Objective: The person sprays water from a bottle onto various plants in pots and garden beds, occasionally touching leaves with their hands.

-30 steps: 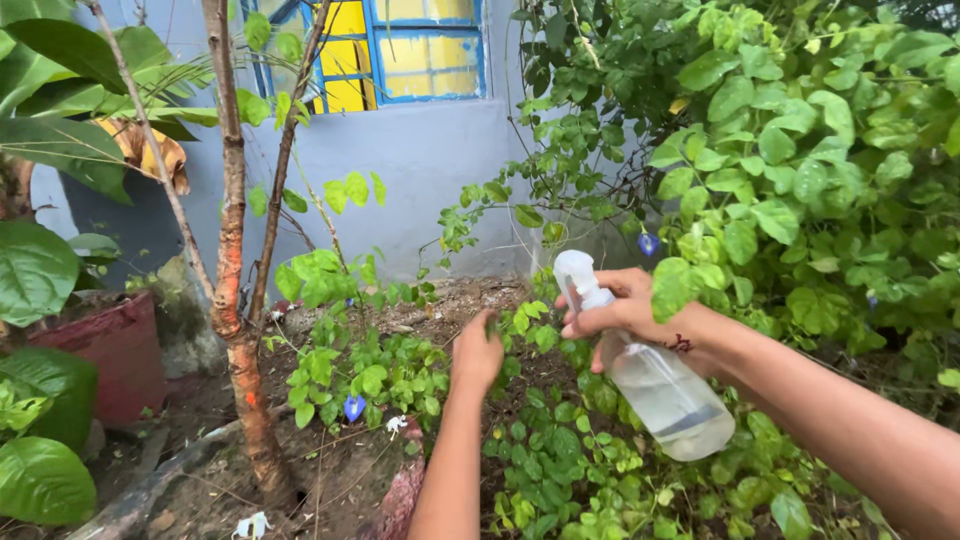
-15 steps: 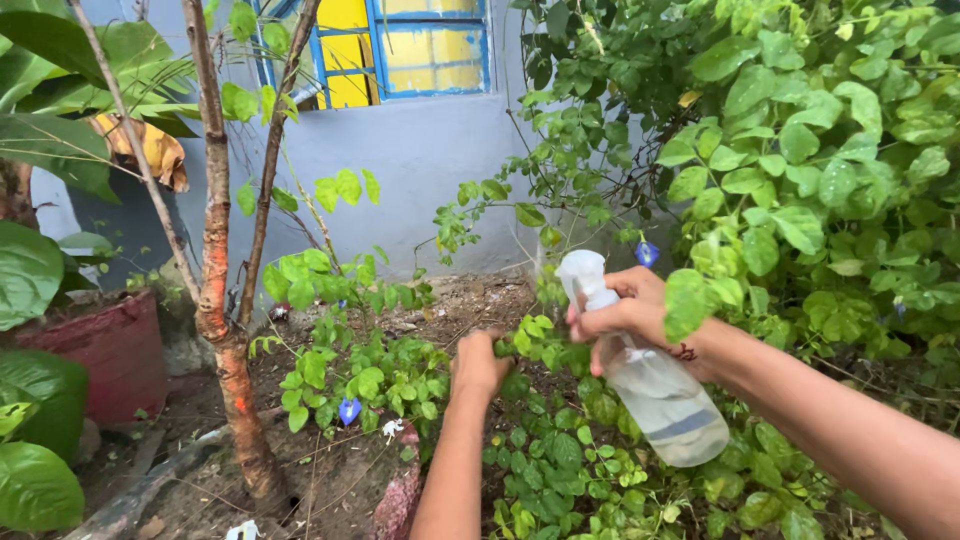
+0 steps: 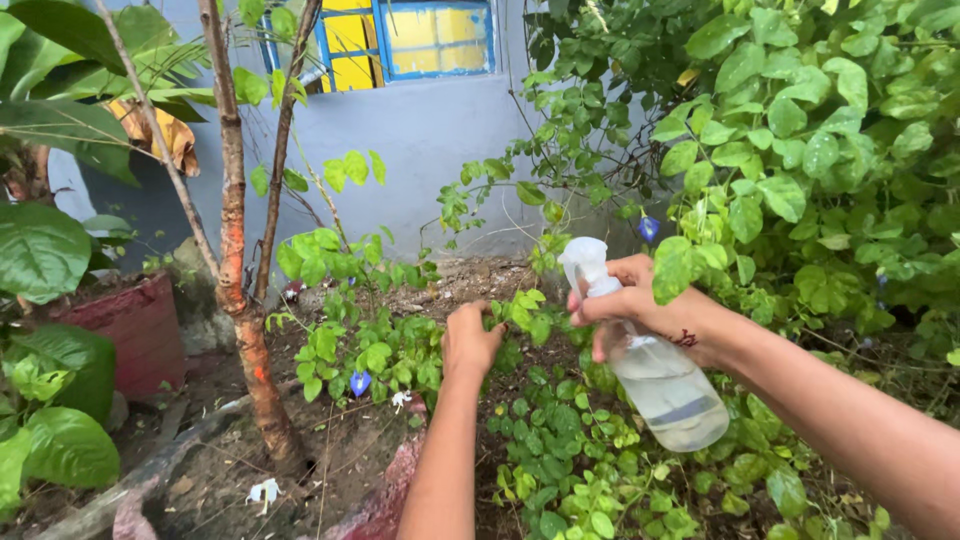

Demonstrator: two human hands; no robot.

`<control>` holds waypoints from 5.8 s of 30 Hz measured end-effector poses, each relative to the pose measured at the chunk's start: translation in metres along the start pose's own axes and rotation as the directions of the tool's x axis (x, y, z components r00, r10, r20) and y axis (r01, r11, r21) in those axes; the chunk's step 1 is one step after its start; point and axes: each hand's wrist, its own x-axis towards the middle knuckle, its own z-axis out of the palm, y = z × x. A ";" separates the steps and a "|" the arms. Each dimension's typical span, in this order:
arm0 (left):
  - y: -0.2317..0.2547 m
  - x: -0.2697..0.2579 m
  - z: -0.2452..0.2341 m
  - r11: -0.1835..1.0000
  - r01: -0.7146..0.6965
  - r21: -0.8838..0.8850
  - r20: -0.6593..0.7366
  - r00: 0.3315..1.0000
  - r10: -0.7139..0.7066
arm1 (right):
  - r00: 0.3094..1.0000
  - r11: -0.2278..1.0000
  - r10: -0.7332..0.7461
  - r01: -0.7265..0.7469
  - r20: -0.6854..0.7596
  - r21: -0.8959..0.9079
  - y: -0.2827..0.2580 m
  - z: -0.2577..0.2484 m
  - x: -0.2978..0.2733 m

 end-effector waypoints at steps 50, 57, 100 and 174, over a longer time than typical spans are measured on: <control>0.000 -0.004 -0.008 0.994 0.042 0.098 0.176 0.983 -0.058 | 0.992 0.999 0.049 -0.050 -0.115 -0.007 -0.008 0.010 -0.013; -0.004 -0.003 -0.006 0.995 0.002 0.096 0.150 0.989 -0.016 | 0.986 0.994 0.097 -0.102 -0.139 -0.030 0.002 0.004 -0.009; 0.000 -0.013 0.005 0.981 -0.181 -0.069 0.107 0.976 0.188 | 0.972 0.995 0.099 -0.102 -0.213 -0.003 -0.016 0.014 -0.041; -0.063 -0.003 -0.064 0.964 -0.227 -0.137 0.185 0.950 0.250 | 0.986 0.996 -0.063 0.053 -0.154 -0.065 -0.045 0.101 -0.008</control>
